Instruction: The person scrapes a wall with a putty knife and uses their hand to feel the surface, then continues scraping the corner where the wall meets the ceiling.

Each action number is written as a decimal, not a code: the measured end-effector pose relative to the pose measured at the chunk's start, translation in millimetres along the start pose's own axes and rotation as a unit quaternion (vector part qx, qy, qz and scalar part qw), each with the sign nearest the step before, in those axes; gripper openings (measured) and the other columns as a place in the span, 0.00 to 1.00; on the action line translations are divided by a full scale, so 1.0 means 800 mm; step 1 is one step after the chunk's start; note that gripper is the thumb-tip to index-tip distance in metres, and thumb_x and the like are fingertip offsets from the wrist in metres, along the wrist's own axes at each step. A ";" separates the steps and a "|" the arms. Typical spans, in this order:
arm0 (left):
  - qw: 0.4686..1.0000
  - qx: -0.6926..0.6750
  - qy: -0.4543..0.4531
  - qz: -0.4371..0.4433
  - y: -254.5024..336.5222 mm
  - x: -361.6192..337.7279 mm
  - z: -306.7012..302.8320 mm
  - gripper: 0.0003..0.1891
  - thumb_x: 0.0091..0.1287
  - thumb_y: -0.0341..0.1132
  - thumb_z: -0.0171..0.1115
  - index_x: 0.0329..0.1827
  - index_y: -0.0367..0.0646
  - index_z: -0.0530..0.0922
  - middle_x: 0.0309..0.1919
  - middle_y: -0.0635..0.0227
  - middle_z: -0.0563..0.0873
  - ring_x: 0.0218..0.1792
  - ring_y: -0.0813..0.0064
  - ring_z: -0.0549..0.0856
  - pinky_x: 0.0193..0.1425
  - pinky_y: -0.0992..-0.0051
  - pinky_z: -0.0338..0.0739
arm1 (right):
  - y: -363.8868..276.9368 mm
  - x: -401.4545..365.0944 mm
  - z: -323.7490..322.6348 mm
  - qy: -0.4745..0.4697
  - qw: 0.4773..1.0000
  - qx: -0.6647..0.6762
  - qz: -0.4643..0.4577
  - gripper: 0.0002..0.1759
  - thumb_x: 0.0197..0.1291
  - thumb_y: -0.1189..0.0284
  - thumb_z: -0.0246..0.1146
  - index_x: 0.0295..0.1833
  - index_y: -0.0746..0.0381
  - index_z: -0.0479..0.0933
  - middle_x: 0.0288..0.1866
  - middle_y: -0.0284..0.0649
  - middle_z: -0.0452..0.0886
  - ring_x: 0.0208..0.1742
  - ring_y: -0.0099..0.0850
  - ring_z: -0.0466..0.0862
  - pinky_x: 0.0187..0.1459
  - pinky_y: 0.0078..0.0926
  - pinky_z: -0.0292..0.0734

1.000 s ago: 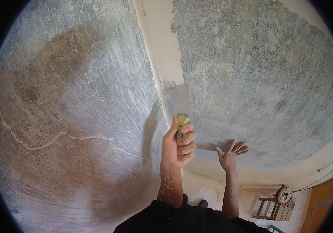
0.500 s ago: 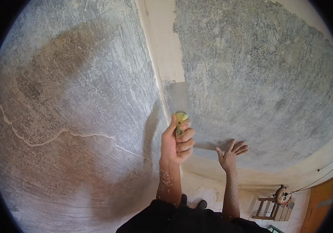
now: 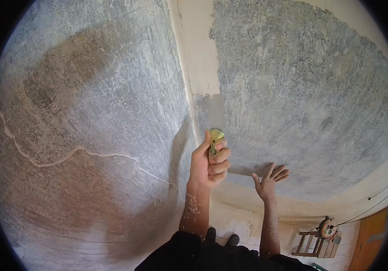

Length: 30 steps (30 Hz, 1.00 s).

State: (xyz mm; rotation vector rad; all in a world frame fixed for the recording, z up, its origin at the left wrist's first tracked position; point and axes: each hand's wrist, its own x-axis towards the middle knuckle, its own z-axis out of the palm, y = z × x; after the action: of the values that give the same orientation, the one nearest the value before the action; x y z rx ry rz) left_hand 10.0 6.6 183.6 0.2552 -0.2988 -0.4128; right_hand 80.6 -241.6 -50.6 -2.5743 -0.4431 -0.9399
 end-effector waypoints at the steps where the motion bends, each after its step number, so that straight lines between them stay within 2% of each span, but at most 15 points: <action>1: 1.000 0.004 0.010 0.009 0.000 0.000 -0.001 0.25 0.76 0.62 0.41 0.33 0.51 0.70 0.17 0.81 0.59 0.11 0.90 0.52 0.07 0.85 0.40 | 0.000 0.002 0.001 0.002 1.000 -0.002 0.001 0.56 0.67 0.43 0.56 0.80 0.63 0.30 0.76 0.63 0.10 0.72 0.68 0.08 0.65 0.73 0.10; 6: 0.992 0.043 0.112 0.047 -0.019 -0.005 0.000 0.25 0.75 0.63 0.41 0.33 0.51 0.70 0.17 0.82 0.59 0.11 0.89 0.53 0.07 0.85 0.41 | 0.000 -0.002 -0.001 -0.009 1.000 0.007 0.012 0.55 0.67 0.43 0.55 0.80 0.62 0.31 0.76 0.64 0.11 0.73 0.68 0.10 0.66 0.72 0.11; 9: 0.999 -0.030 -0.025 0.003 -0.003 -0.005 0.017 0.23 0.78 0.58 0.39 0.36 0.49 0.71 0.18 0.80 0.60 0.10 0.89 0.51 0.07 0.84 0.42 | -0.003 -0.001 -0.003 -0.007 1.000 0.003 0.014 0.55 0.67 0.43 0.56 0.80 0.62 0.31 0.77 0.63 0.12 0.73 0.67 0.10 0.67 0.72 0.12; 11: 0.999 -0.031 0.002 0.007 -0.013 -0.011 -0.003 0.24 0.78 0.58 0.39 0.35 0.50 0.71 0.18 0.80 0.60 0.10 0.89 0.51 0.07 0.84 0.41 | -0.006 0.000 -0.005 0.001 1.000 0.000 0.009 0.55 0.68 0.44 0.55 0.80 0.62 0.31 0.77 0.63 0.12 0.73 0.67 0.10 0.67 0.72 0.12; 14: 1.000 -0.007 0.012 0.012 -0.005 0.002 0.009 0.24 0.78 0.59 0.39 0.35 0.50 0.71 0.17 0.81 0.60 0.10 0.89 0.51 0.07 0.84 0.41 | -0.002 0.009 -0.002 0.016 1.000 -0.007 0.005 0.54 0.68 0.43 0.55 0.80 0.63 0.31 0.77 0.63 0.12 0.73 0.67 0.10 0.67 0.72 0.12; 19: 0.998 0.011 0.058 0.008 -0.009 -0.014 0.007 0.25 0.75 0.63 0.41 0.32 0.52 0.69 0.17 0.82 0.59 0.10 0.90 0.52 0.07 0.85 0.41 | -0.006 -0.009 -0.005 -0.009 1.000 0.002 0.022 0.54 0.68 0.43 0.55 0.80 0.64 0.33 0.77 0.65 0.14 0.74 0.67 0.11 0.67 0.71 0.11; 21: 0.999 -0.015 0.050 -0.008 -0.015 -0.016 0.000 0.25 0.75 0.63 0.41 0.31 0.52 0.69 0.16 0.82 0.59 0.10 0.90 0.52 0.07 0.86 0.40 | -0.005 -0.001 -0.004 -0.015 0.999 0.006 0.036 0.54 0.68 0.43 0.55 0.80 0.64 0.34 0.77 0.65 0.14 0.74 0.67 0.11 0.67 0.71 0.11; 25: 0.999 0.019 0.020 0.028 0.009 -0.005 -0.003 0.23 0.78 0.58 0.40 0.35 0.51 0.71 0.17 0.81 0.60 0.10 0.89 0.51 0.07 0.84 0.42 | -0.006 0.011 -0.003 0.000 1.000 0.010 0.026 0.54 0.68 0.44 0.54 0.80 0.65 0.34 0.77 0.65 0.14 0.74 0.67 0.11 0.67 0.71 0.11; 30: 0.991 -0.019 0.114 0.064 -0.004 -0.016 -0.013 0.22 0.79 0.56 0.40 0.38 0.47 0.71 0.17 0.80 0.60 0.10 0.90 0.50 0.06 0.84 0.42 | -0.010 0.001 -0.007 -0.009 0.999 -0.025 0.035 0.55 0.67 0.43 0.55 0.80 0.62 0.30 0.78 0.64 0.15 0.76 0.64 0.13 0.69 0.67 0.11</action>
State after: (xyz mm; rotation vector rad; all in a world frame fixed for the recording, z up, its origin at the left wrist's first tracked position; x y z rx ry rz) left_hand 0.8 11.1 169.8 0.2426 -0.0823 -0.2581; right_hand 74.7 -236.7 -44.7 -2.6264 -0.3365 -0.9148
